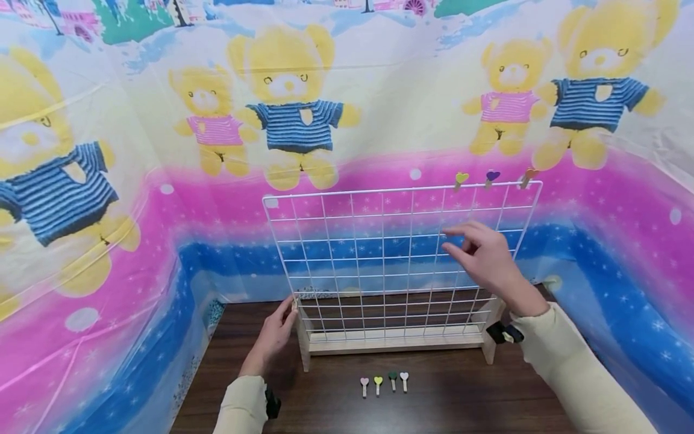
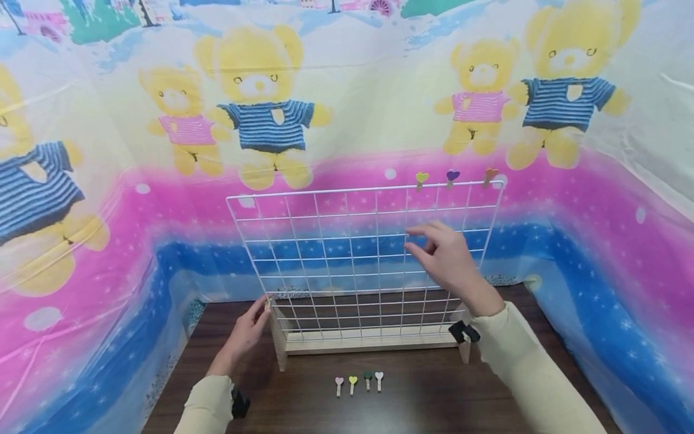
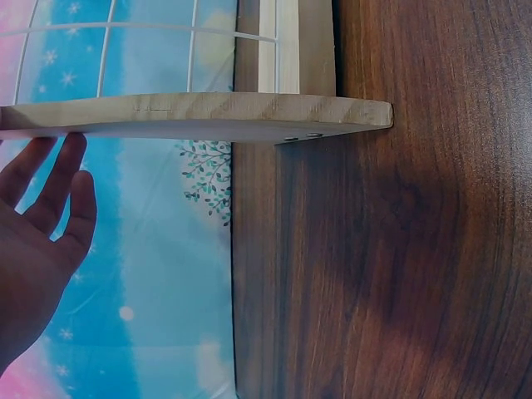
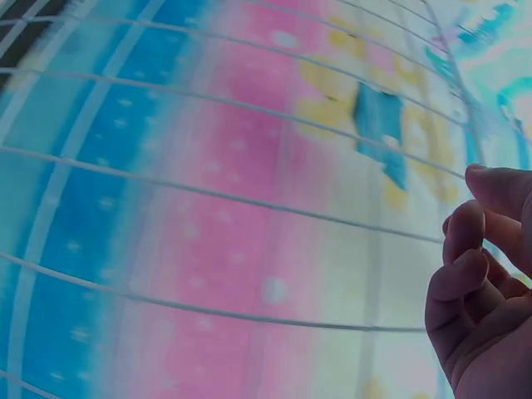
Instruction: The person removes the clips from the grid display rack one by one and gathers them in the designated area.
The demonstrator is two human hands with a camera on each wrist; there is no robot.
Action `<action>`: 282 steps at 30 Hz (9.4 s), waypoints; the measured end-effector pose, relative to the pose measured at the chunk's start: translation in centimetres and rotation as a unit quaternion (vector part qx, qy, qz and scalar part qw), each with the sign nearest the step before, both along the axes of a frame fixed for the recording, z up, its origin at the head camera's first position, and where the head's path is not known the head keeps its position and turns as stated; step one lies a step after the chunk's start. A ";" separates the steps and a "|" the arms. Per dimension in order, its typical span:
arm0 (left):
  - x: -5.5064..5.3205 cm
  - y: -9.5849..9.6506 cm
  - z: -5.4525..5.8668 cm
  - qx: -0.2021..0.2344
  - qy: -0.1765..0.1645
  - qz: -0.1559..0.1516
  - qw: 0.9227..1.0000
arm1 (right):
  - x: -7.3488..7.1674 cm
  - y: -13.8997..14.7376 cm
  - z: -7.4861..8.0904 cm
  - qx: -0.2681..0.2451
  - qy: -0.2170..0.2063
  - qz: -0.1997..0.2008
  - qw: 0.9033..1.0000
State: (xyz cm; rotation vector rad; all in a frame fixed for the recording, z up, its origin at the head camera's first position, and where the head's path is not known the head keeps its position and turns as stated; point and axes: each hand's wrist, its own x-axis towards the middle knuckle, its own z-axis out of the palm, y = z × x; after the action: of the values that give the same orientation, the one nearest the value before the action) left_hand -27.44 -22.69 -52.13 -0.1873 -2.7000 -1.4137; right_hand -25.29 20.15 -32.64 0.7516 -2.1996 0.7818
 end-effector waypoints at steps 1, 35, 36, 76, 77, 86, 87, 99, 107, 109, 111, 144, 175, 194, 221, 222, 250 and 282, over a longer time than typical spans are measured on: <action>0.0 0.0 0.0 -0.001 0.000 0.000 1.000 | 0.0 0.1 0.7 -0.004 0.014 -0.002 1.000; -0.1 -0.1 -0.2 -0.001 0.008 -0.001 1.000 | -1.4 -0.3 8.7 -0.040 -0.059 -0.071 0.995; -0.1 -0.1 -0.2 0.001 0.006 -0.001 1.000 | -1.5 -0.3 8.8 -0.042 -0.063 -0.071 0.995; 0.0 0.0 -0.2 -0.007 0.006 0.005 1.000 | -0.3 -0.4 9.1 -0.098 -0.038 -0.050 0.993; 0.0 0.0 -0.1 -0.008 0.006 0.003 1.000 | -0.1 -0.5 8.9 -0.096 -0.033 -0.048 0.994; 0.0 0.0 -0.2 -0.013 0.018 0.004 1.000 | 0.9 -0.7 6.9 -0.062 -0.001 -0.004 0.998; 0.1 0.0 -0.2 -0.014 0.021 0.003 1.000 | 1.1 -0.8 6.6 -0.059 -0.004 -0.002 0.998; 0.0 0.0 -0.3 -0.005 0.013 0.002 1.000 | 2.1 -0.8 1.3 -0.015 -0.068 -0.003 0.998; 0.0 0.0 -0.5 -0.005 0.020 -0.001 1.000 | 2.1 -1.0 -3.1 0.015 -0.109 0.005 0.994; 0.0 0.0 -0.5 -0.006 0.021 -0.002 1.000 | 2.0 -1.0 -4.2 0.021 -0.115 0.010 0.993; 0.0 0.0 -0.5 -0.007 0.019 -0.001 1.000 | 2.0 -1.1 -5.4 0.024 -0.126 0.016 0.992; -0.1 -0.1 -0.2 -0.003 -0.001 0.000 1.000 | 2.0 -1.4 -25.0 0.071 -0.329 0.090 0.937; -0.1 0.0 -0.3 -0.002 0.013 -0.001 1.000 | 1.6 -2.2 -30.3 0.027 -0.458 0.085 0.884; 0.1 0.1 -0.1 -0.005 0.003 0.004 1.000 | 0.8 -1.6 -32.0 0.134 -0.347 0.030 0.928; 0.0 0.0 -0.1 0.002 0.003 -0.001 1.000 | -0.1 -0.2 -28.1 0.125 -0.333 0.018 0.934; 0.0 0.0 -0.1 0.002 0.002 -0.001 1.000 | -0.2 -0.1 -27.4 0.123 -0.327 0.022 0.937; 0.0 -0.1 -0.2 -0.003 -0.007 0.002 1.000 | 1.2 3.3 -3.9 0.112 -0.100 0.020 0.989; 0.0 0.0 -0.3 -0.008 0.006 0.002 1.000 | -0.7 3.9 8.2 -0.060 0.081 -0.067 0.993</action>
State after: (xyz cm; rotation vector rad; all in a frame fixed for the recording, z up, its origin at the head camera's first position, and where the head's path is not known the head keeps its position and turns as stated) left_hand -27.49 -22.71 -52.41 -0.1917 -2.7016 -1.3850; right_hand -25.97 24.01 -24.43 0.5805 -2.0151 0.7512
